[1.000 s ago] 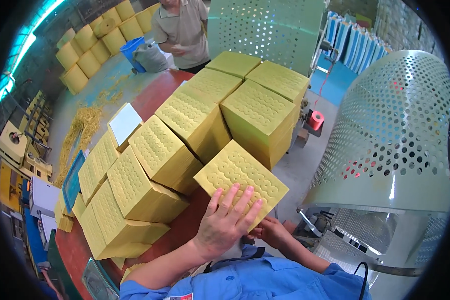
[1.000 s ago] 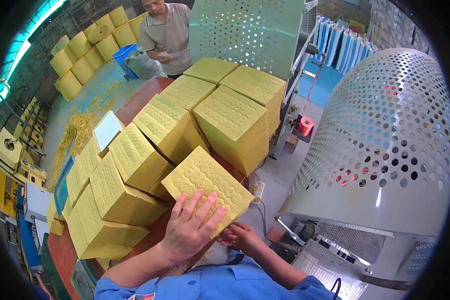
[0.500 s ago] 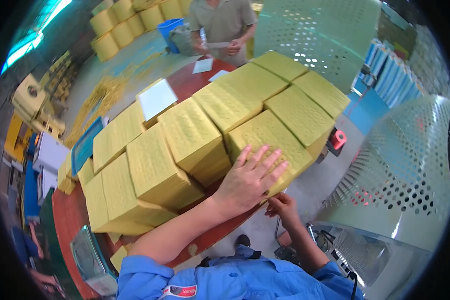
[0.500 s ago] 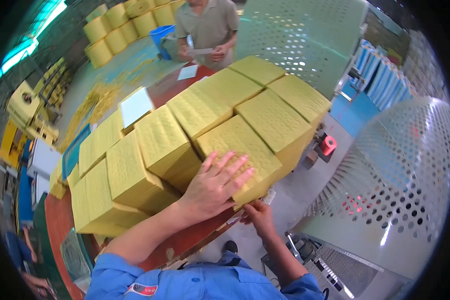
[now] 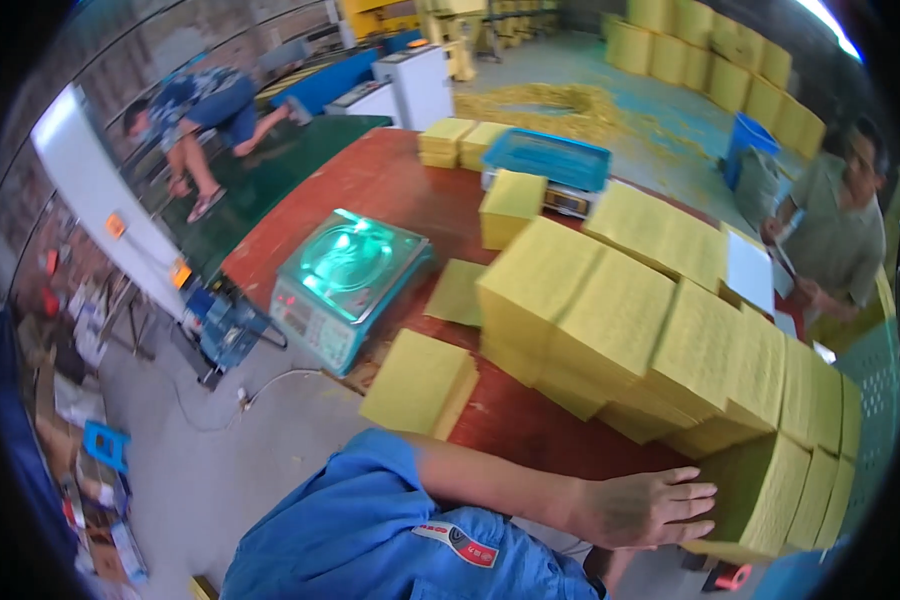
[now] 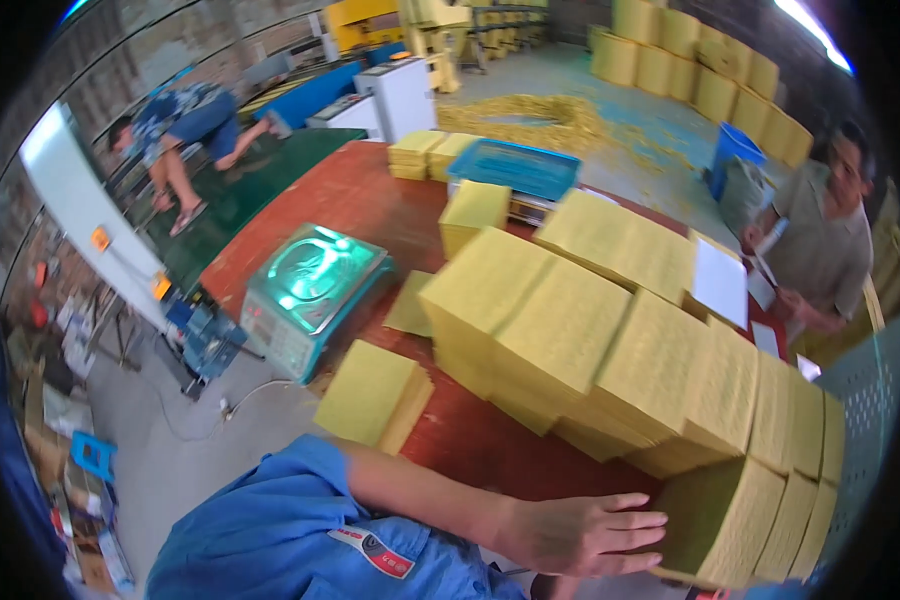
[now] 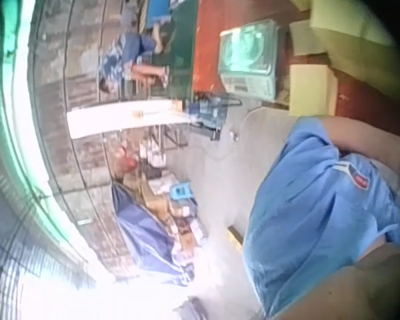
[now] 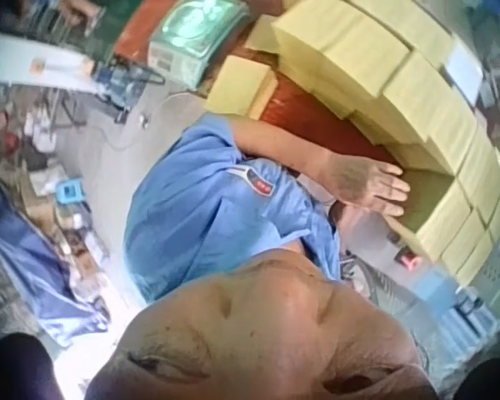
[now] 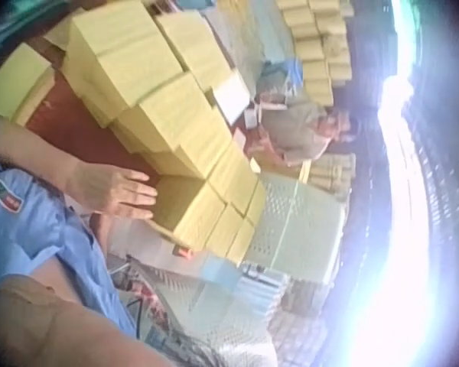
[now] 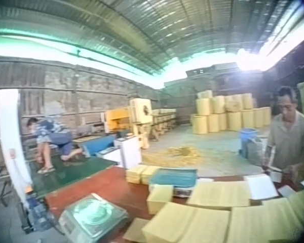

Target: The recorder weighs stacks of yellow paper blocks on a digital scale and organizes them into piles on a work table.

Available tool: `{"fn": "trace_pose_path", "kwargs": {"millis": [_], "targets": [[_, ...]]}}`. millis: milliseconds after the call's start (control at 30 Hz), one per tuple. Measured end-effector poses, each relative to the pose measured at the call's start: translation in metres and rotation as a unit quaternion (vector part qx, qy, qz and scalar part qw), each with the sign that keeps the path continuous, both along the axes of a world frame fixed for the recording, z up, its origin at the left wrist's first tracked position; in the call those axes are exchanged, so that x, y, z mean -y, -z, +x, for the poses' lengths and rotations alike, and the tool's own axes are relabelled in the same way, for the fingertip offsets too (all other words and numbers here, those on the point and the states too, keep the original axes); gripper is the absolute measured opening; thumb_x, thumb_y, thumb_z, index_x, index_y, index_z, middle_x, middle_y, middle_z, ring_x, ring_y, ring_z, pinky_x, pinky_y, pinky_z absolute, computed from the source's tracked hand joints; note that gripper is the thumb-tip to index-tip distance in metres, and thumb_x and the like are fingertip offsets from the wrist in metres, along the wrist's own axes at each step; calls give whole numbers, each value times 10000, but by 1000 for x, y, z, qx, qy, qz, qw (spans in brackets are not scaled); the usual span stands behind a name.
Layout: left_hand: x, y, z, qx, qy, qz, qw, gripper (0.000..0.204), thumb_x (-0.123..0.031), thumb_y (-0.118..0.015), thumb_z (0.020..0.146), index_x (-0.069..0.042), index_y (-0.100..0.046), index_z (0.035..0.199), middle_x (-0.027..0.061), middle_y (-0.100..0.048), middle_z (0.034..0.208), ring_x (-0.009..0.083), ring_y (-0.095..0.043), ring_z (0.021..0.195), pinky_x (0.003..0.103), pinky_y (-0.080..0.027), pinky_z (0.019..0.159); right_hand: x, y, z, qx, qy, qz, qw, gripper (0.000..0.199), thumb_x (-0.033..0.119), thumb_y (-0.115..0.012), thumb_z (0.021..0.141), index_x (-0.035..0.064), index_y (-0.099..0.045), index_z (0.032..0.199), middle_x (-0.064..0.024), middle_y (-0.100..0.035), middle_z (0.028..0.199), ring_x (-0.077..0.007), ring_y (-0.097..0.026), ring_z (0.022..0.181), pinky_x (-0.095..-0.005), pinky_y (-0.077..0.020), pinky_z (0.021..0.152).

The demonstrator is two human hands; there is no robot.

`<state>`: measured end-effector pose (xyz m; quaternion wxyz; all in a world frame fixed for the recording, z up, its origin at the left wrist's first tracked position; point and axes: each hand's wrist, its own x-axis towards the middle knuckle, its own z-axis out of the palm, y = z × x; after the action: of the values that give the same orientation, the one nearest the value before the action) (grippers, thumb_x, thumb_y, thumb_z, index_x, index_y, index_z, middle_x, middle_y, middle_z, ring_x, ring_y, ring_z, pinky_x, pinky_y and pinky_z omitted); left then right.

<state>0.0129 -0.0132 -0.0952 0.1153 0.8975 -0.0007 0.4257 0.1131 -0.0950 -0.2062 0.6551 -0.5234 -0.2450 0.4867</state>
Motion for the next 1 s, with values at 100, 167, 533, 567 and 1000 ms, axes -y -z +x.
{"fn": "trace_pose_path", "kwargs": {"millis": [100,167,533,567,1000], "targets": [[5,0,-79,-5,-83,-21,996,454,-277,-633,838,2,-601,1195,196,-591,1219,357,-550,1220,508,-447,1031,-17,-8,-40,-11,-57,18,998,109,132,-604,957,49,-609,886,-38,-592,689,-123,-552,560,-268,-450,506],[20,1,-137,-4,-157,-111,981,342,-209,-694,844,-9,-653,1118,149,-635,1125,308,-615,1117,431,-516,937,-16,-16,-63,-13,-88,21,996,110,137,-610,960,55,-612,887,-33,-591,693,-122,-552,561,-272,-453,504],[121,13,-397,31,-401,-227,887,314,-70,-752,796,-20,-668,1095,116,-683,998,284,-678,931,382,-557,780,1,-55,-298,1,-393,-19,919,100,62,-565,970,4,-584,891,-105,-646,716,-176,-619,595,-298,-512,569],[129,14,-412,43,-410,-230,881,309,-62,-750,793,-22,-669,1088,119,-686,1004,284,-680,926,383,-558,779,9,-58,-321,21,-404,-43,913,97,61,-564,968,0,-589,897,-105,-651,732,-178,-625,605,-304,-520,578],[133,17,-543,19,-409,-264,873,288,47,-723,744,-10,-677,1023,137,-708,959,311,-693,847,380,-559,730,10,-49,-460,70,-556,22,828,109,103,-588,999,6,-636,1017,-42,-654,793,-95,-640,700,-266,-527,623]]}}
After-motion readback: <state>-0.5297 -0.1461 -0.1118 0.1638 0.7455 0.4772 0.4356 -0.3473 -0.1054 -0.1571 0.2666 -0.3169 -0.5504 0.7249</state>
